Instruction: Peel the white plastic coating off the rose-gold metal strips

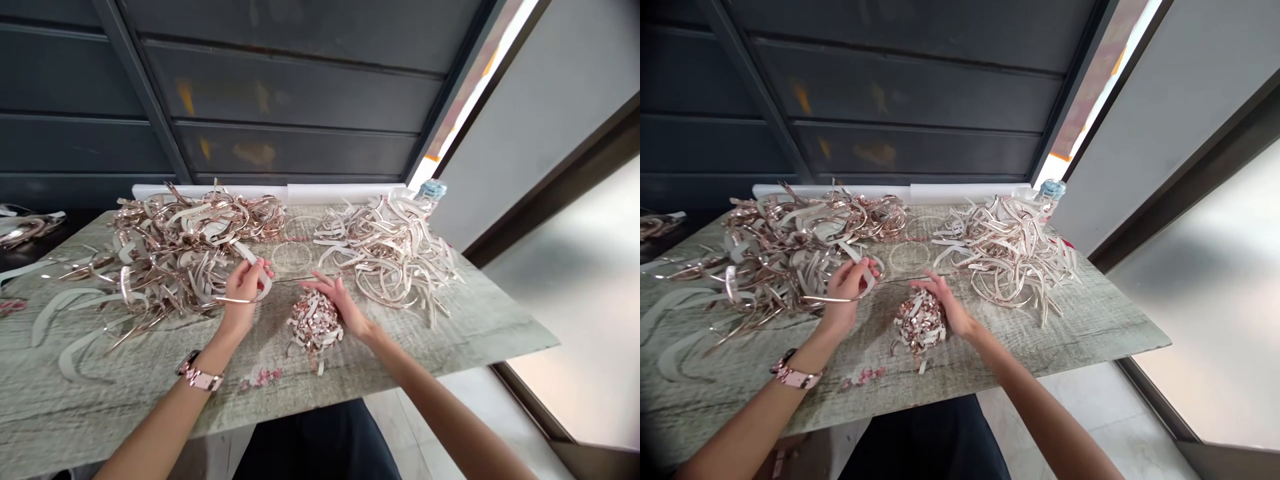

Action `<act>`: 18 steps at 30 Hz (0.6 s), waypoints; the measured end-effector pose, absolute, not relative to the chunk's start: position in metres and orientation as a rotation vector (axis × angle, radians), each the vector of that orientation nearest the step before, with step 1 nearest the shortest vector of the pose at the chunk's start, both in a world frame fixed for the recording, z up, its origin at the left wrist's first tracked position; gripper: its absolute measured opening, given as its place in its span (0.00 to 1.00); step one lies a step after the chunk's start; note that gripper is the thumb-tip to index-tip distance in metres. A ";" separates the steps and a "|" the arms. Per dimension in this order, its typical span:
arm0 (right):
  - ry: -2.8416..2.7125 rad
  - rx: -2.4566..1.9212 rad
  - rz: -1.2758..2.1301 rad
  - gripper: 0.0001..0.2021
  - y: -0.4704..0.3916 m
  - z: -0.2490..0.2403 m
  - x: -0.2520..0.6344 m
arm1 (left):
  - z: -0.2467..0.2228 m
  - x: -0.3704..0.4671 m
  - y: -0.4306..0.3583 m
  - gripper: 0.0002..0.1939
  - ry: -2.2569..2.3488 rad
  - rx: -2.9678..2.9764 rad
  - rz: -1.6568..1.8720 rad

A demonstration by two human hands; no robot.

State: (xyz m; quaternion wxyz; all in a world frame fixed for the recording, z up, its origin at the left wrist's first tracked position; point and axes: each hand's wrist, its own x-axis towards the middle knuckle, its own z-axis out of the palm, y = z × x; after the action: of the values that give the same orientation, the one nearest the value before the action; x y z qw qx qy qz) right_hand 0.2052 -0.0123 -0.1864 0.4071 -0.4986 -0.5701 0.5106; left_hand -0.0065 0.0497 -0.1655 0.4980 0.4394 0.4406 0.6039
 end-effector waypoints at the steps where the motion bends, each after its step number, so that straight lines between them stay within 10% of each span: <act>1: -1.462 -1.224 1.240 0.44 -0.012 -0.183 0.213 | -0.165 -0.007 0.050 0.16 1.066 1.066 1.461; 10: -1.580 -1.175 1.028 0.25 -0.007 -0.134 0.230 | -0.163 -0.006 0.049 0.18 1.079 1.099 1.451; 18: -1.387 -1.485 0.974 0.19 -0.014 -0.183 0.192 | -0.169 -0.007 0.051 0.18 1.056 1.105 1.496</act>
State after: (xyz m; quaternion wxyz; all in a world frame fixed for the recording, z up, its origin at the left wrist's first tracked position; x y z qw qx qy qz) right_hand 0.1924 -0.0138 -0.1834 0.4295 -0.5949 -0.5560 0.3905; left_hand -0.0067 0.0511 -0.1690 0.4808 0.4531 0.4328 0.6134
